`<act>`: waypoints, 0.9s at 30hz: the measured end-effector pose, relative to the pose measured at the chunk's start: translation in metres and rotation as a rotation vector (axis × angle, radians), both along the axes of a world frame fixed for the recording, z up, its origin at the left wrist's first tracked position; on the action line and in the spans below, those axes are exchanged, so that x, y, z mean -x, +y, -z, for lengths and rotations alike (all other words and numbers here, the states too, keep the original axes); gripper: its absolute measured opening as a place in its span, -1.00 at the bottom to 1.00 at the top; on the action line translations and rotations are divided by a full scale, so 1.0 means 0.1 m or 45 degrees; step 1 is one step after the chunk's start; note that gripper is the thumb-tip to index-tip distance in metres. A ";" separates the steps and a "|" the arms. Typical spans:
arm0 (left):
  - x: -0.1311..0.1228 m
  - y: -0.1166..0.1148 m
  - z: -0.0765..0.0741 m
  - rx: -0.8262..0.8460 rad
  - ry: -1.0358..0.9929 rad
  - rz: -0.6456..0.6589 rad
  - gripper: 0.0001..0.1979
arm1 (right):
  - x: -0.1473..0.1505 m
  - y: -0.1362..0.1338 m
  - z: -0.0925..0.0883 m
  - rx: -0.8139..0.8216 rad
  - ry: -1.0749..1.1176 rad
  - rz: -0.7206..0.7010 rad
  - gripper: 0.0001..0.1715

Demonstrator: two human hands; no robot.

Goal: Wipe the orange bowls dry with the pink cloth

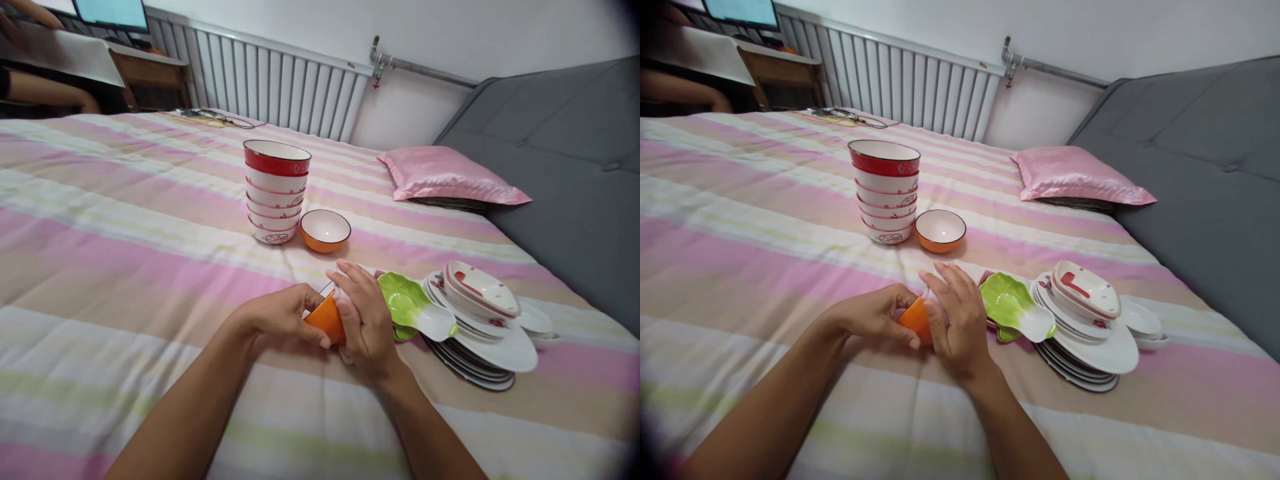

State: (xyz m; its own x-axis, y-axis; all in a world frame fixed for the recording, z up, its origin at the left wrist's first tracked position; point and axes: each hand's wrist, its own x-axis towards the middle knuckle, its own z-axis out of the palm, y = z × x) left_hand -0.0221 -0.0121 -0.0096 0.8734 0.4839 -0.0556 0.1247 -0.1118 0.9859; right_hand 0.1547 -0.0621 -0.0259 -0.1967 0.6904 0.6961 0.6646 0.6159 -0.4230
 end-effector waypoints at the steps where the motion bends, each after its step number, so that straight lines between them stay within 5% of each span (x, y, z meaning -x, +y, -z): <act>1: 0.01 0.00 -0.01 0.012 -0.006 0.035 -0.77 | -0.01 0.01 0.00 0.058 0.105 -0.016 -0.59; 8: 0.08 0.01 -0.02 -0.020 0.099 0.162 -0.75 | -0.07 0.13 0.09 0.471 0.780 -0.135 -0.56; 14: 0.11 0.02 0.02 -0.017 0.096 0.164 -0.71 | -0.07 0.17 0.15 0.603 0.942 -0.148 -0.52; 19: 0.09 0.01 -0.02 -0.001 0.072 0.137 -0.75 | -0.07 0.09 0.09 0.419 0.707 -0.134 -0.57; 27: 0.02 0.03 0.02 -0.113 -0.003 -0.049 -0.80 | 0.05 -0.07 -0.03 -0.087 -0.149 0.006 -0.58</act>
